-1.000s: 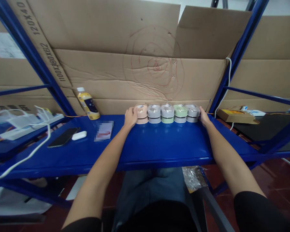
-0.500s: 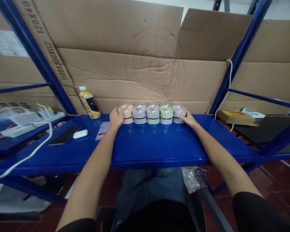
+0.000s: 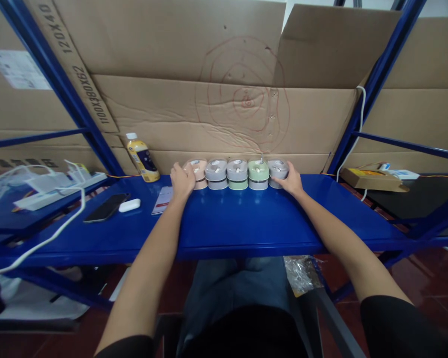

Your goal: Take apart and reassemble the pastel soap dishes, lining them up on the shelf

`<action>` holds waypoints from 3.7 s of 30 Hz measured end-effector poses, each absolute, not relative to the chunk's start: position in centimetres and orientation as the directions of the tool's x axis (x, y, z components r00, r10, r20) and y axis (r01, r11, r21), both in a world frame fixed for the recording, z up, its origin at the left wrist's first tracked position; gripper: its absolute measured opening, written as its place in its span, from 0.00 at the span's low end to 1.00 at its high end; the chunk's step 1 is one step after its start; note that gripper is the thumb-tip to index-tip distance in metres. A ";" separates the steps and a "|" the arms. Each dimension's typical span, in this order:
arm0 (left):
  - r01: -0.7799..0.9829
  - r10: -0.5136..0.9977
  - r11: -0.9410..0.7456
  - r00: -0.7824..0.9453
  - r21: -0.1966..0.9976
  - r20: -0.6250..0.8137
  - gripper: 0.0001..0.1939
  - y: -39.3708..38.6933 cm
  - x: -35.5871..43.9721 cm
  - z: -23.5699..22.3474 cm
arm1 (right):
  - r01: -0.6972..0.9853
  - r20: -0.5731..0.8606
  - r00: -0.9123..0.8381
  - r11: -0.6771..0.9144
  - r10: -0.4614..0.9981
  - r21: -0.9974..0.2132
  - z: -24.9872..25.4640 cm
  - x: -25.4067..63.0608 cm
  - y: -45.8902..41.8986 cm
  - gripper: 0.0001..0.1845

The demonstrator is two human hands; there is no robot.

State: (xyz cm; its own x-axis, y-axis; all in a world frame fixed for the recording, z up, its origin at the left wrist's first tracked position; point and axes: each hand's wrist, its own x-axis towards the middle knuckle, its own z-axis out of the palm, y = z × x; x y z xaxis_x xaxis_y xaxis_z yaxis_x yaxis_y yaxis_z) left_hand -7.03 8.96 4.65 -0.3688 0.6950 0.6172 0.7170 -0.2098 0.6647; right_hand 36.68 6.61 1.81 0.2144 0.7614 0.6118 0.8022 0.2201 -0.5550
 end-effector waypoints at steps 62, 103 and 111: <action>0.541 0.651 -0.723 0.327 0.429 0.685 0.23 1.6 0.6 3.7 | 0.615 0.657 -0.124 0.577 0.744 -0.537 6.1 32.3 -0.1 0.31; 0.420 0.729 -0.669 0.529 0.613 0.434 0.63 0.8 3.0 0.7 | 0.592 0.518 -0.522 0.725 0.678 -0.352 4.5 28.0 -1.4 0.42; 0.421 0.746 -0.648 0.522 0.635 0.415 0.66 0.4 3.5 0.7 | 0.658 0.368 -0.589 0.692 0.719 -0.299 4.2 27.7 -1.9 0.46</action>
